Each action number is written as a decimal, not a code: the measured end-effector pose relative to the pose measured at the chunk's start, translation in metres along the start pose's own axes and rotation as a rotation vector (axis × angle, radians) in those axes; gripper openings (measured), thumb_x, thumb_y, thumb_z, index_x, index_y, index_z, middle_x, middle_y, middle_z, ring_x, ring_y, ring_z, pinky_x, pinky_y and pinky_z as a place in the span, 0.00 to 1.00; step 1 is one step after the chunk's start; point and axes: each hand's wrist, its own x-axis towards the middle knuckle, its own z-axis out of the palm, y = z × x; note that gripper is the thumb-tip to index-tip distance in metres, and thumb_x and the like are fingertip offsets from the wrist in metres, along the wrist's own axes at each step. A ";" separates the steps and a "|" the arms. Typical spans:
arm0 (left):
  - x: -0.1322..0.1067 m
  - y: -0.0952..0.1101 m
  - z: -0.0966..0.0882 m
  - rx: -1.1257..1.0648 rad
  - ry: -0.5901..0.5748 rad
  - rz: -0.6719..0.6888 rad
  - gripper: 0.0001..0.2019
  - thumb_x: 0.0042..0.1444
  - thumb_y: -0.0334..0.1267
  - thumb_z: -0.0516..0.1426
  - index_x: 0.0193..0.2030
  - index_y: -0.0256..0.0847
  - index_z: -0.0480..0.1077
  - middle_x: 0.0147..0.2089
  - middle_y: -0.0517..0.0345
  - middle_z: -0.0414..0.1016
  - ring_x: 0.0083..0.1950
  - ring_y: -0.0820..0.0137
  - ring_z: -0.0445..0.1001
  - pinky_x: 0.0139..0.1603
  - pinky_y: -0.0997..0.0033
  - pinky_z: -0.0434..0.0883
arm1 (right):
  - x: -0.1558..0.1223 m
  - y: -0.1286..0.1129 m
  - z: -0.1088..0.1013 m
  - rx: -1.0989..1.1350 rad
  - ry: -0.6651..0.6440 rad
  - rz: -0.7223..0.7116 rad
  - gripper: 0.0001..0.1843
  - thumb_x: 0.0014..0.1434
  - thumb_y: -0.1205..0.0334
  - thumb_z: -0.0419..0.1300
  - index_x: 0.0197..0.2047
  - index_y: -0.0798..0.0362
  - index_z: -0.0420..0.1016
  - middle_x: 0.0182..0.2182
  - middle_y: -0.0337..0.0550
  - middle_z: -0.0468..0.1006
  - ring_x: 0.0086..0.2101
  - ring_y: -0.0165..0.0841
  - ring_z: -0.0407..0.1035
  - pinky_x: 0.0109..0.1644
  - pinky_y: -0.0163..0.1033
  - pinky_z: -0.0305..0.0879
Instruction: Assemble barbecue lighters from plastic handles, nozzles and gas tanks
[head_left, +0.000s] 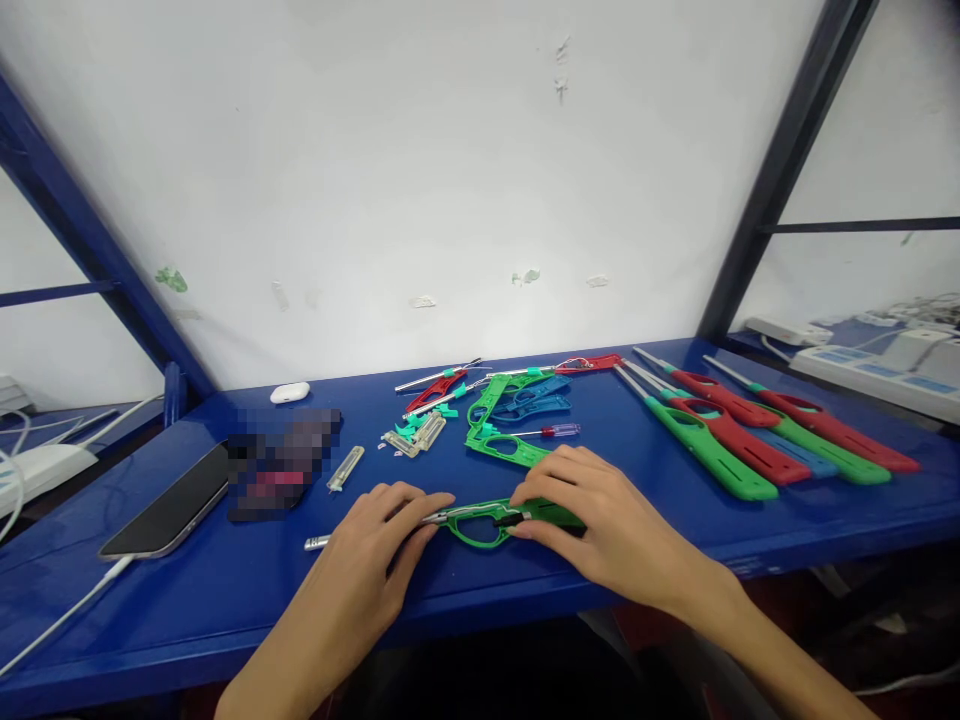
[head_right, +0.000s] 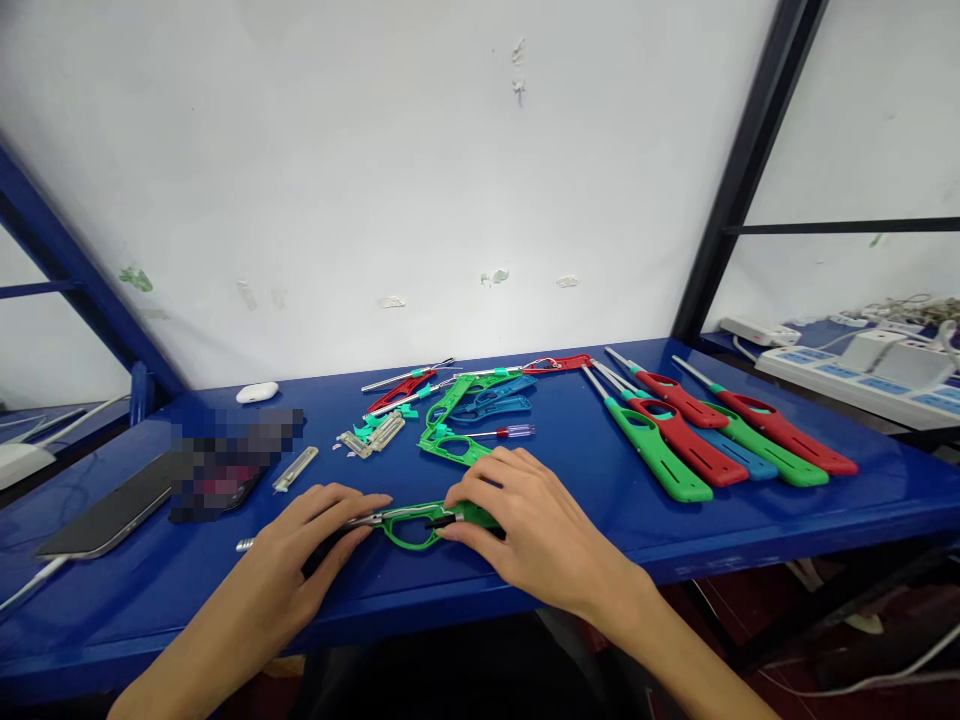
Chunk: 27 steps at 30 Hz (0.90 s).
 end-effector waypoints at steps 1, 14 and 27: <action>0.000 0.000 -0.001 0.027 0.027 -0.009 0.15 0.74 0.40 0.52 0.62 0.53 0.73 0.53 0.56 0.77 0.52 0.61 0.77 0.56 0.57 0.74 | 0.000 0.000 0.001 -0.010 0.008 0.004 0.06 0.70 0.57 0.66 0.46 0.49 0.79 0.42 0.38 0.82 0.44 0.36 0.73 0.51 0.45 0.65; 0.096 -0.076 -0.040 0.328 -0.215 -0.197 0.14 0.69 0.40 0.56 0.52 0.37 0.80 0.51 0.41 0.81 0.55 0.46 0.78 0.58 0.44 0.73 | -0.001 0.004 0.003 0.006 0.033 -0.013 0.05 0.70 0.58 0.65 0.42 0.50 0.79 0.42 0.38 0.81 0.41 0.35 0.74 0.50 0.45 0.63; 0.114 -0.107 -0.038 0.087 -0.328 -0.211 0.18 0.69 0.53 0.57 0.44 0.38 0.78 0.37 0.56 0.80 0.37 0.66 0.78 0.42 0.63 0.74 | -0.002 0.004 0.003 0.004 0.021 -0.020 0.04 0.71 0.59 0.64 0.43 0.49 0.79 0.44 0.38 0.80 0.43 0.34 0.75 0.51 0.45 0.64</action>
